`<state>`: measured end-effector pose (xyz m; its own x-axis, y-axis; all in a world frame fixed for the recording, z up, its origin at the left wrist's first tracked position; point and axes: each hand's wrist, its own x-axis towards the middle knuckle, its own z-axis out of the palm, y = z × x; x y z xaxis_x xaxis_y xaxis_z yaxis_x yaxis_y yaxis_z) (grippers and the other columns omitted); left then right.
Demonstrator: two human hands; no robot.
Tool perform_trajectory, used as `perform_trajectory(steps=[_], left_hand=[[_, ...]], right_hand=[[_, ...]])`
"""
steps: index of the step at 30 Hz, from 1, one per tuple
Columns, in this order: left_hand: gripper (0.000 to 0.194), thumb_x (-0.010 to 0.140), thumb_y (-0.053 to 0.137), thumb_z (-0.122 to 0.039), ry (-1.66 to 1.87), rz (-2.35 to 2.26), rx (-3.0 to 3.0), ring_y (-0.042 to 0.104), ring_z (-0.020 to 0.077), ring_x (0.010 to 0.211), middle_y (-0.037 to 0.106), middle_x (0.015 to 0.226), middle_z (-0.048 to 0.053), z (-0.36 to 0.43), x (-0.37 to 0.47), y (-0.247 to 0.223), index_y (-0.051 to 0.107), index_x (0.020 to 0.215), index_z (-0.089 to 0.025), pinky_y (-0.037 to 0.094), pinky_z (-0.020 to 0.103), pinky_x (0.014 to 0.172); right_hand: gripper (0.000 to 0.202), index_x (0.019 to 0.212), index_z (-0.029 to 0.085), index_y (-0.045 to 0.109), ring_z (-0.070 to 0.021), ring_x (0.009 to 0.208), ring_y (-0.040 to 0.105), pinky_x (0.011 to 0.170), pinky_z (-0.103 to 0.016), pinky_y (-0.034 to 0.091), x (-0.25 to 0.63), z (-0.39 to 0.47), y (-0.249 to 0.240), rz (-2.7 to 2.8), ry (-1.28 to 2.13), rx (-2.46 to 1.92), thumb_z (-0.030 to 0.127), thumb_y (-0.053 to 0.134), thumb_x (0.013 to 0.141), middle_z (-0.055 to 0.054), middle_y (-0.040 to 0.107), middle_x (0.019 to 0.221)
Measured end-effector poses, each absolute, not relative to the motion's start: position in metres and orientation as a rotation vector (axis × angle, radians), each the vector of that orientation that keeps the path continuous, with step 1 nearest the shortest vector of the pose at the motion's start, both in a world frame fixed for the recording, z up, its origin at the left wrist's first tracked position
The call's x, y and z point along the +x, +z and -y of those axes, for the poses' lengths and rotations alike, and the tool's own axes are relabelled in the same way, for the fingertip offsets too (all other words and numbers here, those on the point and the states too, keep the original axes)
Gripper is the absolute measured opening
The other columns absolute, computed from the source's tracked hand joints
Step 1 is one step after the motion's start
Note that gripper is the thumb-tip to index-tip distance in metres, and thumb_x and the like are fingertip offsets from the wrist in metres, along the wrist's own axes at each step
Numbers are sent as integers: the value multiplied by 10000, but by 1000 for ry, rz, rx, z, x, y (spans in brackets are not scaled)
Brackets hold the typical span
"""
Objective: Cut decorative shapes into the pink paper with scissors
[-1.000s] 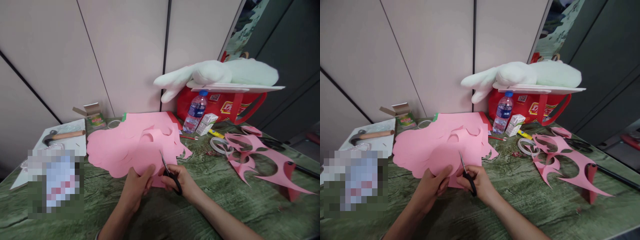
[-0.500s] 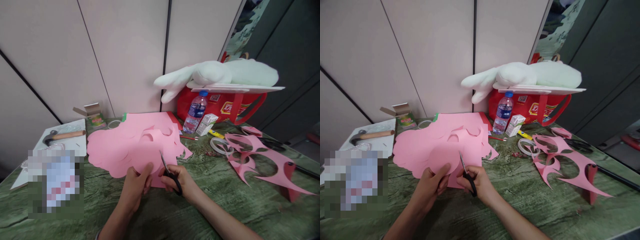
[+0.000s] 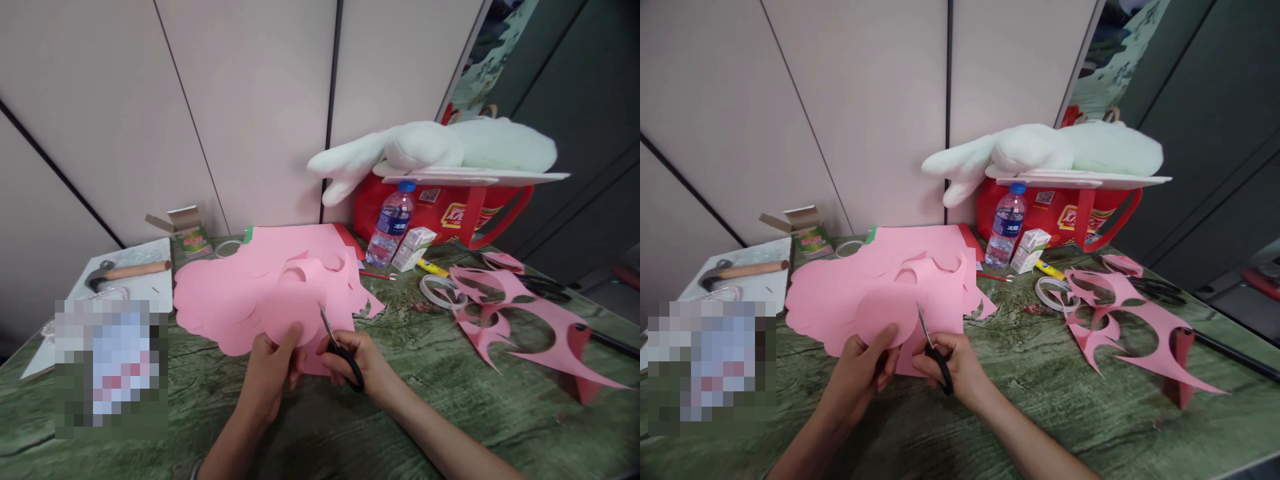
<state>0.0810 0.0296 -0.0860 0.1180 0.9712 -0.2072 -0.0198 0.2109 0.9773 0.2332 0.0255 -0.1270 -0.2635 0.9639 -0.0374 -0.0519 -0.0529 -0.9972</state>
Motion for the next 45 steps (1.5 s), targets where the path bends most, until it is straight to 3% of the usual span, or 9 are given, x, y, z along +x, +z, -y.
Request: perform_trajectory(steps=[8,15,22,45], left_hand=[[509,754,568,-509,1004,-1206,1083,306,51,291,410,351,-24,-29,83,-85,481,391,-162,202,222,340],[406,748,593,-392,996,-1312,1121,281,49,295,378,326,-45,-26,86,-86,476,426,-174,193,204,330],[333,719,608,-372,940,-1277,1106,257,47,279,377,320,-62,-26,85,-88,481,471,-189,190,198,307],[308,742,592,-390,933,-1271,1115,245,39,294,369,325,-78,-25,85,-85,506,540,-173,175,184,322]], right_hand=[[483,719,155,583,-83,391,421,391,-208,308,233,-24,-128,1370,1455,-1060,616,714,659,50,478,476],[502,752,150,582,-79,455,389,442,-206,289,232,-25,-130,1373,1466,-1002,612,741,638,52,469,520],[529,759,165,613,-145,586,500,578,-266,416,231,-28,-128,1356,1515,-870,652,742,601,4,566,612],[524,788,145,641,-113,532,445,507,-229,372,233,-27,-137,1366,1471,-910,642,725,647,16,511,581]])
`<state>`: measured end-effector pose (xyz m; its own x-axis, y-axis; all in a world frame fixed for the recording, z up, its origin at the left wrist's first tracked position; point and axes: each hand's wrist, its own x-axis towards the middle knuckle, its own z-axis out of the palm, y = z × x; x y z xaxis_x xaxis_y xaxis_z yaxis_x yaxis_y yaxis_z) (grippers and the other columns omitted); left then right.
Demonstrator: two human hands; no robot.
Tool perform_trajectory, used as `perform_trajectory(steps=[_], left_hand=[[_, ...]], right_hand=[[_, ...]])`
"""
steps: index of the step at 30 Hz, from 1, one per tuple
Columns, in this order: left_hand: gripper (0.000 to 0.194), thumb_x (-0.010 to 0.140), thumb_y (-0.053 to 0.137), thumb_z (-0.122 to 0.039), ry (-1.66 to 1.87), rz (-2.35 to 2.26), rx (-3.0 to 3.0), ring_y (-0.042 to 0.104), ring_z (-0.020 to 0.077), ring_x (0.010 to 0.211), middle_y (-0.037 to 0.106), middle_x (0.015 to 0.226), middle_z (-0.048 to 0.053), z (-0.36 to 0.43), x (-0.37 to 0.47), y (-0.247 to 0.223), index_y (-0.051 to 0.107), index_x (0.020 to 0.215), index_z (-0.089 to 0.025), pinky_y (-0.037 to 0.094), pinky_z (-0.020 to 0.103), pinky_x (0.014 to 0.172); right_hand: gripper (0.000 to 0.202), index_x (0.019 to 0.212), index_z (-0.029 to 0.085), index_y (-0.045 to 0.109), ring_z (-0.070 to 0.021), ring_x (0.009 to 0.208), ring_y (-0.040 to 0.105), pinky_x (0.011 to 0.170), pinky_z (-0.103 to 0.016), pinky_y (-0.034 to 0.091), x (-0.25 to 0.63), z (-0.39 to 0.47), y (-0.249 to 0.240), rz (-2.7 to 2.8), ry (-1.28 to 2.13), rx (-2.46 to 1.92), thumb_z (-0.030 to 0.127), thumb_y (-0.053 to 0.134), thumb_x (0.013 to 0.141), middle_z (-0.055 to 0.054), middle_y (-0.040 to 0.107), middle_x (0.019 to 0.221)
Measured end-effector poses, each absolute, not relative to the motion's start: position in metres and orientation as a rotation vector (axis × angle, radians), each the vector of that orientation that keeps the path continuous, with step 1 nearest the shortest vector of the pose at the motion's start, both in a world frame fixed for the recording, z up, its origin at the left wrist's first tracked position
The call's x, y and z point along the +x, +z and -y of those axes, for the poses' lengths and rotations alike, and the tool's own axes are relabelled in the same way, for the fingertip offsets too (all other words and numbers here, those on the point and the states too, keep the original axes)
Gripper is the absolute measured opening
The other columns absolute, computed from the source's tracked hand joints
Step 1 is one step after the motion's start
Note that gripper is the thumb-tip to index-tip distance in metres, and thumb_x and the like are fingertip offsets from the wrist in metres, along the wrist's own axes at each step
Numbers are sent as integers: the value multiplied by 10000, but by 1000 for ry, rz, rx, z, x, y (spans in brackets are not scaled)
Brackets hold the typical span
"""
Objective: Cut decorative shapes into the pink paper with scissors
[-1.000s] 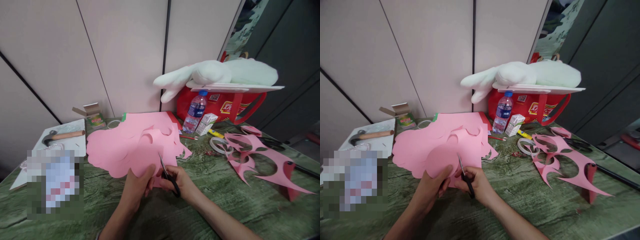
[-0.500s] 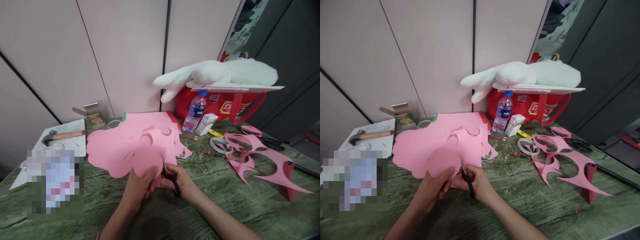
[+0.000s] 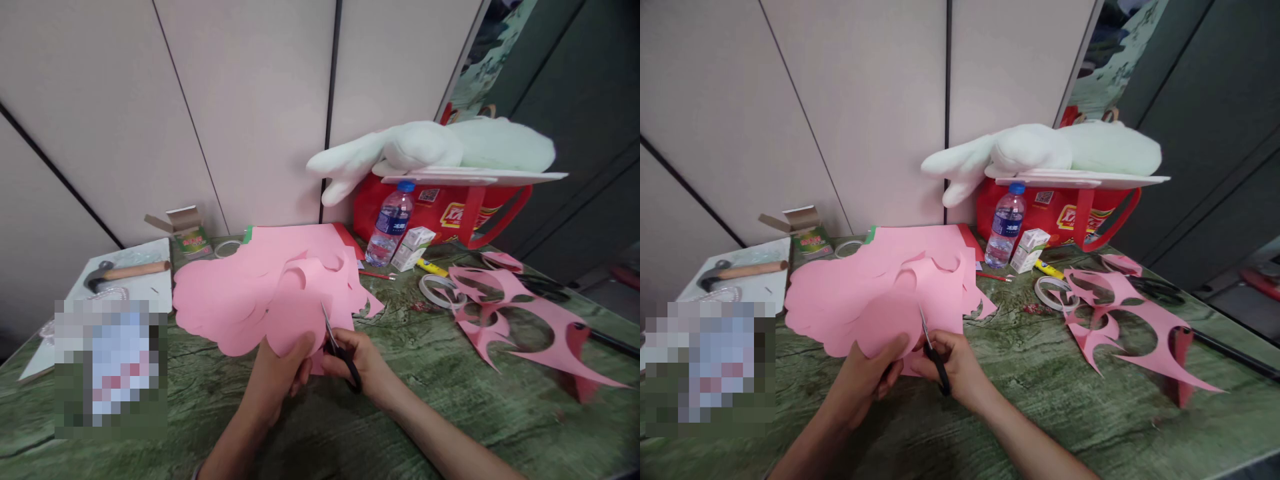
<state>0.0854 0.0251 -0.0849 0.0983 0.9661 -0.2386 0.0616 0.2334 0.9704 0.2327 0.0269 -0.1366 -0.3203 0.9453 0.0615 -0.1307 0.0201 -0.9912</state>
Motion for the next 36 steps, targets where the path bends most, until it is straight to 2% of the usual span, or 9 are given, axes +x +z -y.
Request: perform_trajectory(steps=[6,15,36], left_hand=[[292,758,586,-387,921,-1256,1120,252,44,300,377,335,-76,-25,84,-86,548,574,-163,178,187,324],[367,754,583,-416,928,-1266,1127,253,45,298,367,327,-63,-28,83,-87,493,487,-181,182,201,326],[445,743,583,-446,959,-1282,1110,254,46,300,342,314,-60,-28,82,-89,420,414,-195,180,213,337]], right_hand=[[512,739,148,584,-81,475,355,434,-201,294,233,-28,-140,1372,1408,-936,633,724,652,47,439,529],[494,687,160,540,-88,447,408,426,-205,327,232,-26,-132,1375,1396,-996,617,725,648,41,455,497],[540,754,137,581,-84,408,404,413,-212,308,232,-25,-128,1320,1452,-1068,642,719,619,46,468,459]])
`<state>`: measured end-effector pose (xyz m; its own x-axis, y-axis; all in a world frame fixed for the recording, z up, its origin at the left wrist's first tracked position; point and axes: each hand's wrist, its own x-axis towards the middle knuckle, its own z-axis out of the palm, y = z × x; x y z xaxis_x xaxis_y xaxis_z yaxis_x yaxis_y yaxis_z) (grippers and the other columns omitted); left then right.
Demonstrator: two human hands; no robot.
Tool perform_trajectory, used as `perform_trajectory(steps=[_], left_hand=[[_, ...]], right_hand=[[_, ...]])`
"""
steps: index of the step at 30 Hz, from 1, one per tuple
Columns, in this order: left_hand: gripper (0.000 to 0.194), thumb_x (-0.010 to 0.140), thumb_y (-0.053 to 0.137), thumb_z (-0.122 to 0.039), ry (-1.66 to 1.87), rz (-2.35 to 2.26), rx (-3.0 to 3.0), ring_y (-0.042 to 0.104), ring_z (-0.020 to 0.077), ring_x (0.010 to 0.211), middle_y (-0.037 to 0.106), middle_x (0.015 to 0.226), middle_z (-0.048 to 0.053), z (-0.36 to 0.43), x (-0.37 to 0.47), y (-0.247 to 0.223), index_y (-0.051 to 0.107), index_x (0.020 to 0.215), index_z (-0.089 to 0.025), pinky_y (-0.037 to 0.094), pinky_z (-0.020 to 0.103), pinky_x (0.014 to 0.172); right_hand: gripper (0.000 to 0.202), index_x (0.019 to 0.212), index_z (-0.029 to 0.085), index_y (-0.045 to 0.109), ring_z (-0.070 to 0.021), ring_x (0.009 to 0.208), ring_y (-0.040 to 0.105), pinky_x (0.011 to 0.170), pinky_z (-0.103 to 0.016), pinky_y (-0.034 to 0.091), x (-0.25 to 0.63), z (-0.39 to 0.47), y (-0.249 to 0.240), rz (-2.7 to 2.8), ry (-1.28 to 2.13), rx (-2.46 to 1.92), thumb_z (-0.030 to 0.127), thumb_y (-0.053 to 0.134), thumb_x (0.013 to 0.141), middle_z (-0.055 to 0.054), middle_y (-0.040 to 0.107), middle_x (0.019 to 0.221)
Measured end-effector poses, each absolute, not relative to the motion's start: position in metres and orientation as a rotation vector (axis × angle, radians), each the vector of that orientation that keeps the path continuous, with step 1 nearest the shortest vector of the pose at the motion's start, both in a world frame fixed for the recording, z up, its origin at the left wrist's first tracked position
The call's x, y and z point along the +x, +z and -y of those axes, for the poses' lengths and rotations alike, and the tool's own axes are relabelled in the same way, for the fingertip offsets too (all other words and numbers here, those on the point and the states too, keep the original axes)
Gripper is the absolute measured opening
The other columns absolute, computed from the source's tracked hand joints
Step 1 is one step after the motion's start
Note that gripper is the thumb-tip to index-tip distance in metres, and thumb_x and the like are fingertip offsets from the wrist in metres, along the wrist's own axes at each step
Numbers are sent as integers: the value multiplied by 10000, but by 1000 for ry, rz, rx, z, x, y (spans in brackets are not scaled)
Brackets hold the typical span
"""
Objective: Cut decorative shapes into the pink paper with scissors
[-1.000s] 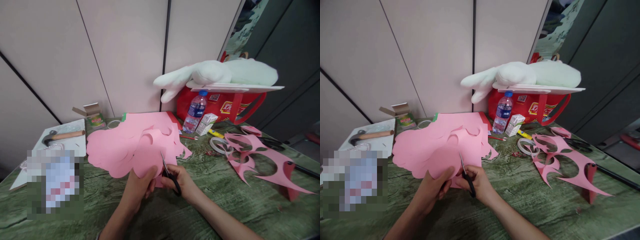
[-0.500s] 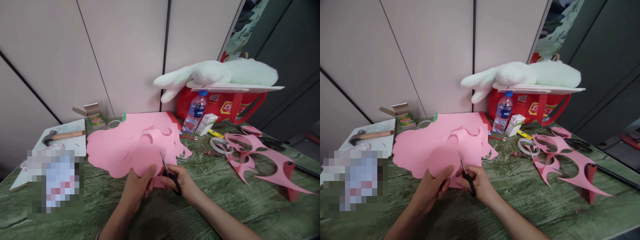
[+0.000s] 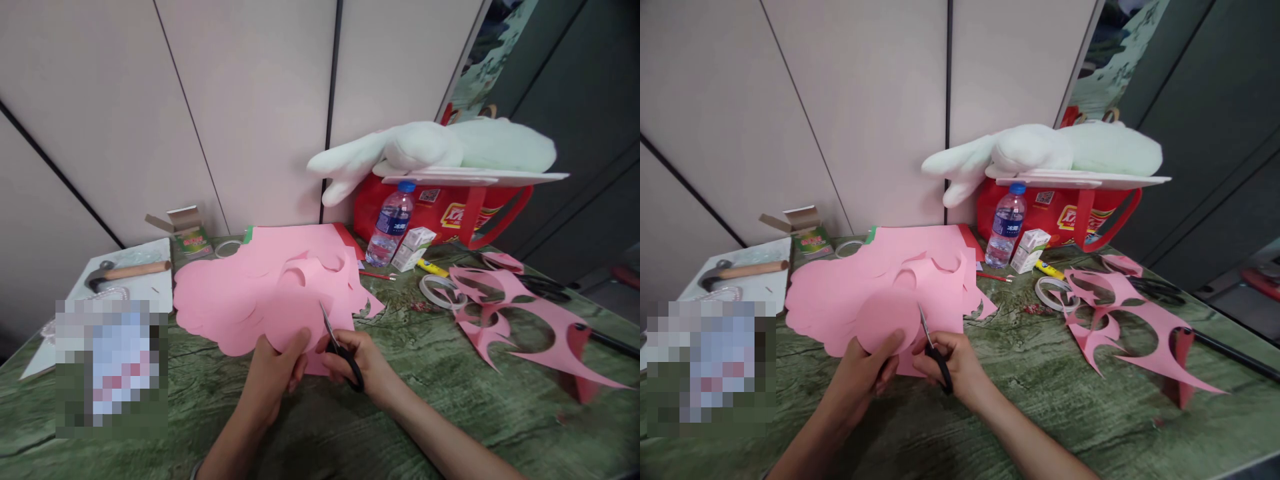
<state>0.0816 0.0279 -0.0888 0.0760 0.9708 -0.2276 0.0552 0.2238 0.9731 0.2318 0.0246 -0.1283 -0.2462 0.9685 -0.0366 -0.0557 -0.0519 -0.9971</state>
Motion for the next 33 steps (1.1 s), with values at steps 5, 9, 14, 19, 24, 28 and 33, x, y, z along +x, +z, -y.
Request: perform_trajectory(steps=[5,9,14,19,24,28,33], left_hand=[[443,746,582,-447,963,-1272,1114,249,45,301,338,315,-61,-29,81,-90,415,420,-200,176,218,340],[448,746,584,-456,959,-1271,1115,254,46,301,339,315,-61,-29,81,-91,411,420,-202,178,222,346],[472,757,575,-464,958,-1256,1141,248,45,302,322,312,-62,-29,80,-91,397,405,-205,167,230,358],[492,730,587,-484,950,-1264,1098,245,47,289,316,296,-56,-29,81,-86,394,373,-207,161,236,352],[502,750,574,-500,964,-1239,1101,283,48,286,362,323,-43,-29,82,-85,452,386,-176,182,226,350],[473,749,587,-497,970,-1247,1100,280,47,288,350,328,-60,-29,82,-88,432,428,-186,187,214,340],[367,701,659,-410,977,-1275,1068,238,38,313,315,329,-94,-27,84,-86,440,501,-192,152,201,343]], right_hand=[[535,749,134,584,-80,397,401,403,-210,308,231,-25,-128,1320,1442,-1081,639,713,626,46,477,458],[512,740,141,585,-76,386,396,396,-204,306,232,-25,-128,1322,1450,-1069,620,723,625,56,467,443],[461,711,151,583,-76,388,405,399,-205,316,233,-25,-127,1342,1444,-1048,589,718,657,49,485,455],[455,691,156,584,-75,376,397,386,-207,314,232,-25,-129,1335,1454,-1039,587,727,652,54,477,448],[461,714,156,584,-83,384,410,387,-207,298,232,-25,-131,1336,1456,-1027,590,729,653,53,469,456],[488,738,153,575,-85,402,406,407,-211,294,232,-25,-131,1356,1478,-1026,613,716,655,44,483,475],[491,661,170,506,-74,487,361,462,-206,290,230,-26,-128,1289,1468,-973,562,789,581,59,422,546]])
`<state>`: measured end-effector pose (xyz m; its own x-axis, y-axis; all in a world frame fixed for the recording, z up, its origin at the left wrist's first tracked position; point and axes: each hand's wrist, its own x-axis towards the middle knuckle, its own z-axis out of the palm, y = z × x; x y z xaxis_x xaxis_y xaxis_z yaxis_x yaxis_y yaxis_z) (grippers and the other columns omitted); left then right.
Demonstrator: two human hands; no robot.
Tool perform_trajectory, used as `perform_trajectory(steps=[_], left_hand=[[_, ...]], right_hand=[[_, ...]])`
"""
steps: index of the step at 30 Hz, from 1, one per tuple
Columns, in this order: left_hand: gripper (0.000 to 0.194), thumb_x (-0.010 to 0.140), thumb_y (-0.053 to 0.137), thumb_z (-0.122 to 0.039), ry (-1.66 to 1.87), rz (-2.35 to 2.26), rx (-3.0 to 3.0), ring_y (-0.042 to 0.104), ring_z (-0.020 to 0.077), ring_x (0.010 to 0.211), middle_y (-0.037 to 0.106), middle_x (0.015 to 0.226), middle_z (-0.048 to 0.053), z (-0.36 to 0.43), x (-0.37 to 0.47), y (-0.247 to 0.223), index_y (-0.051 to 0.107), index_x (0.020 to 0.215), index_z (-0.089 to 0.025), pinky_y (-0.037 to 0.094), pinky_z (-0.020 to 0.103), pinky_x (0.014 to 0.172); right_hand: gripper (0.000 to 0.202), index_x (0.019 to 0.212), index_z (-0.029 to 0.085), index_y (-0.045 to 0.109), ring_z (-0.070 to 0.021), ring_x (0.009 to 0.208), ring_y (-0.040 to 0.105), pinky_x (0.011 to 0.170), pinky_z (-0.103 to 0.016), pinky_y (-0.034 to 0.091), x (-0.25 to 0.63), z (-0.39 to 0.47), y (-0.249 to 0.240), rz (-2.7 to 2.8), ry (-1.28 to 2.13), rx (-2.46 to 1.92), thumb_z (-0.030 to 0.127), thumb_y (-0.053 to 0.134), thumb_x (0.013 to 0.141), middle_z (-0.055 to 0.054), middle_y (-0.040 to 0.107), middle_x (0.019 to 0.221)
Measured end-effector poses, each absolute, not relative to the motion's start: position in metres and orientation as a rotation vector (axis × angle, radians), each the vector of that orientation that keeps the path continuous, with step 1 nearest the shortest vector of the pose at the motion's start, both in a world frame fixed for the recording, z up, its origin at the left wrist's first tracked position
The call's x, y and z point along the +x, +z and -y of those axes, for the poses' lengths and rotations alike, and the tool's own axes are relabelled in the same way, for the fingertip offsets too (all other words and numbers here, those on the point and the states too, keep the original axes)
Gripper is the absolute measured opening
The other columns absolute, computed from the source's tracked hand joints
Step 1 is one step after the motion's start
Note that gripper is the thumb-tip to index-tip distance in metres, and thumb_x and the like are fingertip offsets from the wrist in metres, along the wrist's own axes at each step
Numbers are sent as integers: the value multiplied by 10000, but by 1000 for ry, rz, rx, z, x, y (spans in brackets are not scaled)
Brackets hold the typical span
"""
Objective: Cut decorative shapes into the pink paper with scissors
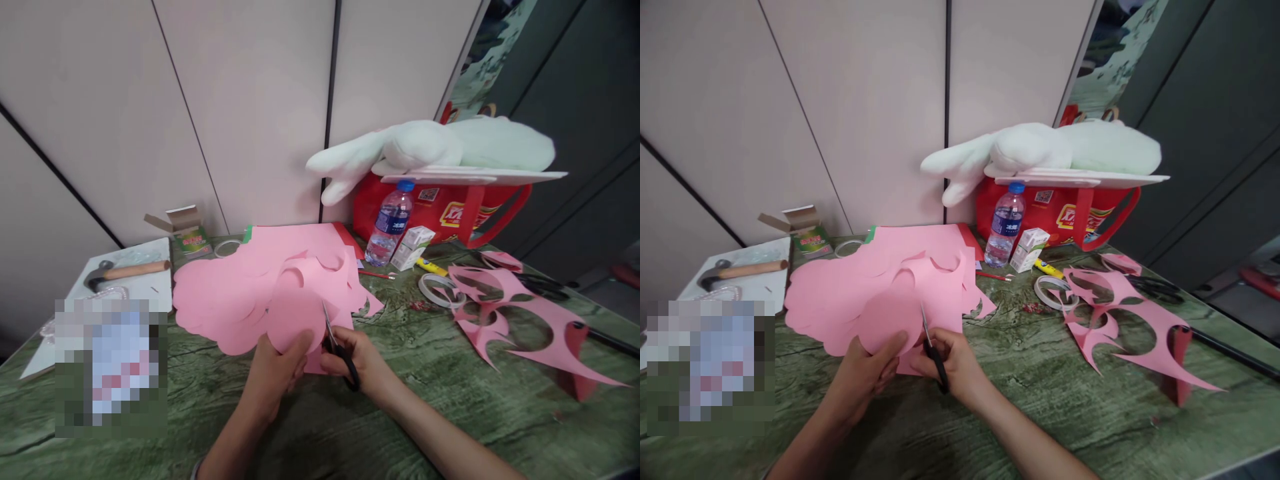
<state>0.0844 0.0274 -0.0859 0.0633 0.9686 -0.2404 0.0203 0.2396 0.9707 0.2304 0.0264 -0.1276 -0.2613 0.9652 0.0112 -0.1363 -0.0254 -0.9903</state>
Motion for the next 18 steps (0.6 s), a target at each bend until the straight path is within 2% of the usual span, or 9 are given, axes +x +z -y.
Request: perform_trajectory(steps=[4,18], left_hand=[[332,682,671,-390,960,-1283,1046,231,37,320,323,334,-98,-26,86,-83,454,527,-191,151,194,341],[333,702,645,-387,933,-1310,1060,246,41,318,348,340,-78,-26,84,-85,463,504,-190,160,200,340]], right_hand=[[490,648,170,496,-72,518,316,481,-204,275,230,-27,-124,1273,1464,-930,514,828,541,65,388,572],[499,688,162,530,-74,526,295,488,-207,252,230,-27,-126,1272,1475,-951,535,824,538,69,399,567]])
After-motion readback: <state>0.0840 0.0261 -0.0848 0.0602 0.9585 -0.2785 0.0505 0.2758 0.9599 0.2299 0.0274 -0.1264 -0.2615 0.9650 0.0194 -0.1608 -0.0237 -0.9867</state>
